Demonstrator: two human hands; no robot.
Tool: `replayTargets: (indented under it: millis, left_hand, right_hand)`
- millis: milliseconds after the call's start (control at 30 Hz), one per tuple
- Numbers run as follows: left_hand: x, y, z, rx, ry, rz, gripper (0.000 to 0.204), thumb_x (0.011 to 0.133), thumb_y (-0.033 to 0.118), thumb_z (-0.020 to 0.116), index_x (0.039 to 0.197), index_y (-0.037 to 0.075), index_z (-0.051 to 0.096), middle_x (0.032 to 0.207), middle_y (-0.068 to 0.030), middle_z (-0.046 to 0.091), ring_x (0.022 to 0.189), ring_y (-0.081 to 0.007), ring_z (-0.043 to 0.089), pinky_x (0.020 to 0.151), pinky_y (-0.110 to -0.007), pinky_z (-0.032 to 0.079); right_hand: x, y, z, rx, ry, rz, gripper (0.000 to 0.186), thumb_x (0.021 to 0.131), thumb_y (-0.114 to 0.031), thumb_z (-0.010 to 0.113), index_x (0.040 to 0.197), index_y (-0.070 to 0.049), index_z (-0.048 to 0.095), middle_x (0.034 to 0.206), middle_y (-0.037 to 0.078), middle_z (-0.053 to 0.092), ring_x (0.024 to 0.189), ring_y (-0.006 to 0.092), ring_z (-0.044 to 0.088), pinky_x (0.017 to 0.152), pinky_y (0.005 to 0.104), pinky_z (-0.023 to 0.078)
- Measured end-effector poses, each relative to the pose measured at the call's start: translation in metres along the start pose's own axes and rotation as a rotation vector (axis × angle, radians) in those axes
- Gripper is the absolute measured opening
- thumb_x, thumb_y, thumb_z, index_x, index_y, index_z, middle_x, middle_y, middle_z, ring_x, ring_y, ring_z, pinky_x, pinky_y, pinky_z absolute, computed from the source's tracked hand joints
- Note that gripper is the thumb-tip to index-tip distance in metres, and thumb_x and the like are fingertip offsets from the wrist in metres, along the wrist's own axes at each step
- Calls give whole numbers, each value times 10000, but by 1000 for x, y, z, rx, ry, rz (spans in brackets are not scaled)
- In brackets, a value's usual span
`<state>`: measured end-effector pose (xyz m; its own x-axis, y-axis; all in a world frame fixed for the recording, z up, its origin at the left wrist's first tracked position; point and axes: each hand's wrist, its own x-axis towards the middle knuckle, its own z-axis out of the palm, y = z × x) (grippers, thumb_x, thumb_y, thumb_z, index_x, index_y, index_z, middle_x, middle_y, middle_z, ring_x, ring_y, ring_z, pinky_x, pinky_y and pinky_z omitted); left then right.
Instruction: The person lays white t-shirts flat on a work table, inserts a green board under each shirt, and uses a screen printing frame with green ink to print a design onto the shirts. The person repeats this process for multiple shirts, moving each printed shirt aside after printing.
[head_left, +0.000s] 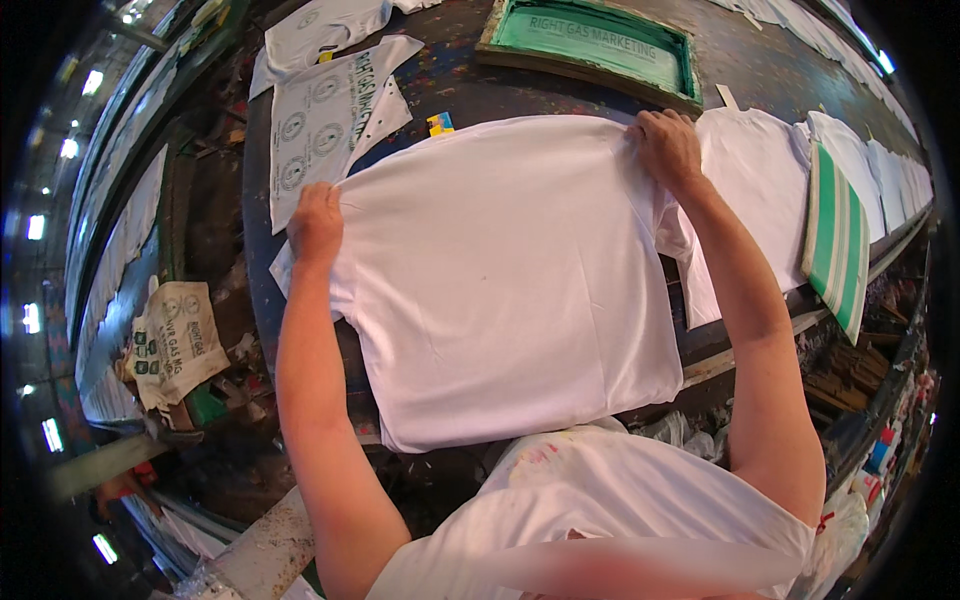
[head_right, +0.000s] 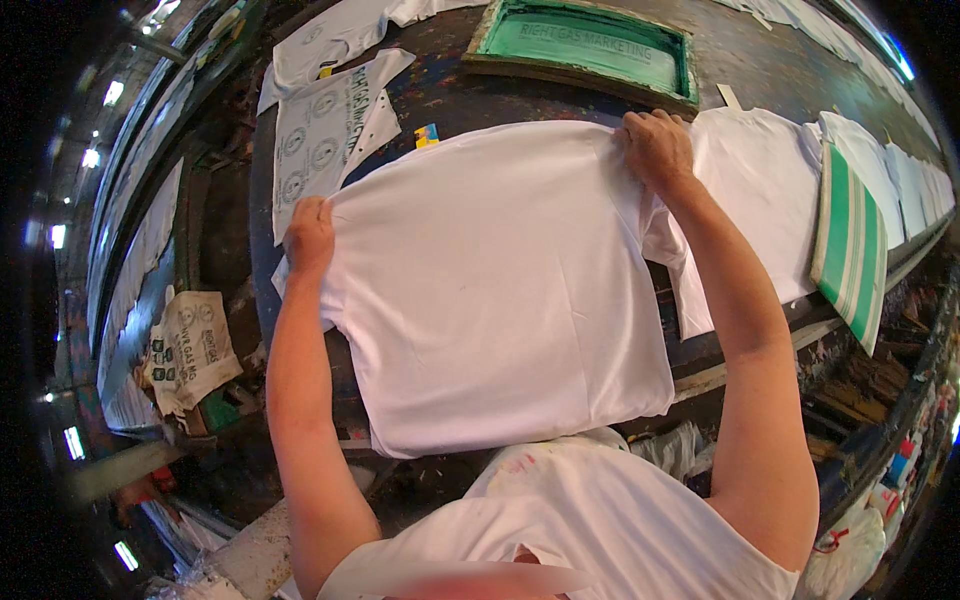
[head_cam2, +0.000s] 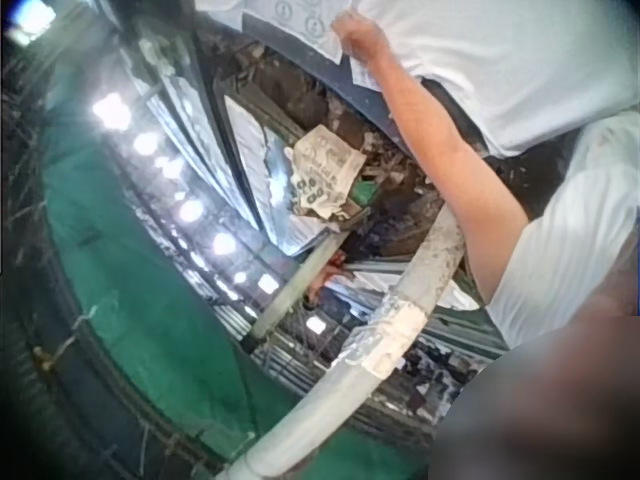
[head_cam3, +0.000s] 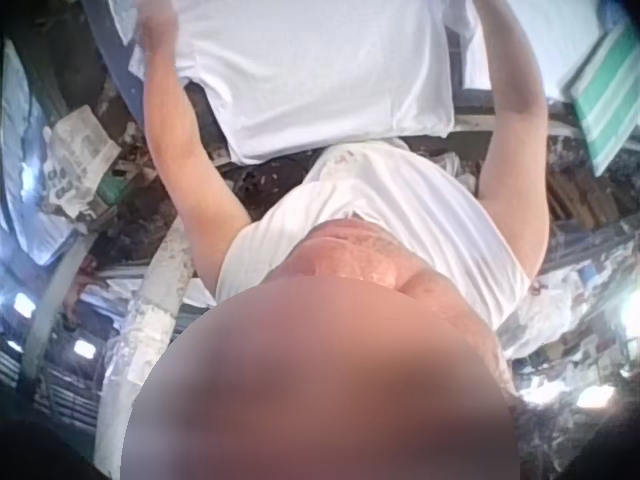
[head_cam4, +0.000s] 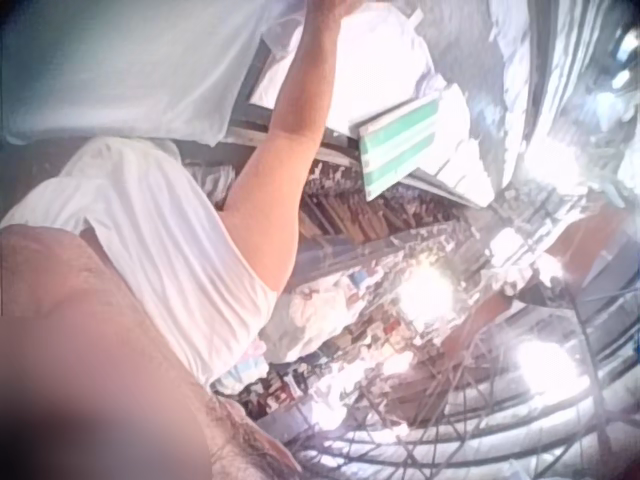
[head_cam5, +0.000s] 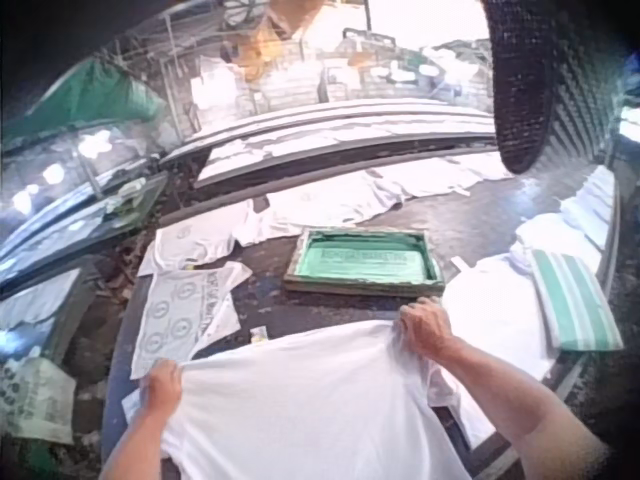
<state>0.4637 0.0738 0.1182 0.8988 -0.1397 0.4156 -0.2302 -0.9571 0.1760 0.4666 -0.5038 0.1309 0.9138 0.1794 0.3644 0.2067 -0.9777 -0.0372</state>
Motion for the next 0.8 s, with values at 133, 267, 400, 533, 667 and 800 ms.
replayTargets:
  millis: [133,267,400,533,667,800]
  left_hand:
    - [0,4,11,71,-83,-62,229,1066,313,594,1097,108,690,1085,-118,680,974,-402,700,802,-496,577]
    - [-2,14,8,111,-77,-103,375,1054,369,616,1341,128,638,1356,-131,623,1233,-407,611,1014,-547,493]
    - [-29,56,-1,136,-88,156,852,1016,549,626,1673,94,330,1740,-160,291,1603,-433,226,1287,-616,173]
    - [-86,114,-25,-98,-416,321,968,986,662,589,1690,76,279,1777,-174,179,1636,-429,134,1312,-620,110]
    - [-136,160,-60,-90,-578,445,987,954,706,595,1692,119,301,1779,-167,176,1642,-425,104,1314,-622,97]
    - [-162,191,-73,-233,-643,677,978,924,712,630,1679,154,354,1778,-157,184,1646,-415,94,1314,-622,97]
  right_hand:
    - [2,2,9,27,72,-68,187,937,-267,723,881,-97,668,890,93,737,951,321,682,884,474,489]
    - [5,-1,5,-50,19,-11,128,947,-219,705,983,-96,699,1026,94,743,1048,325,669,938,473,491]
    - [-16,-40,-11,67,281,-58,329,936,-130,694,1262,-94,696,1276,127,698,1220,347,625,1047,484,476]
    - [-86,-108,-41,273,52,-248,489,890,-100,730,1372,-96,649,1439,155,622,1355,395,558,1123,492,443]
    - [-140,-129,-80,377,-47,-194,469,861,-58,760,1320,-101,671,1430,141,627,1352,397,555,1117,495,463]
    - [-185,-123,-119,421,39,-16,403,855,-14,761,1247,-87,701,1380,134,656,1327,390,572,1096,493,487]
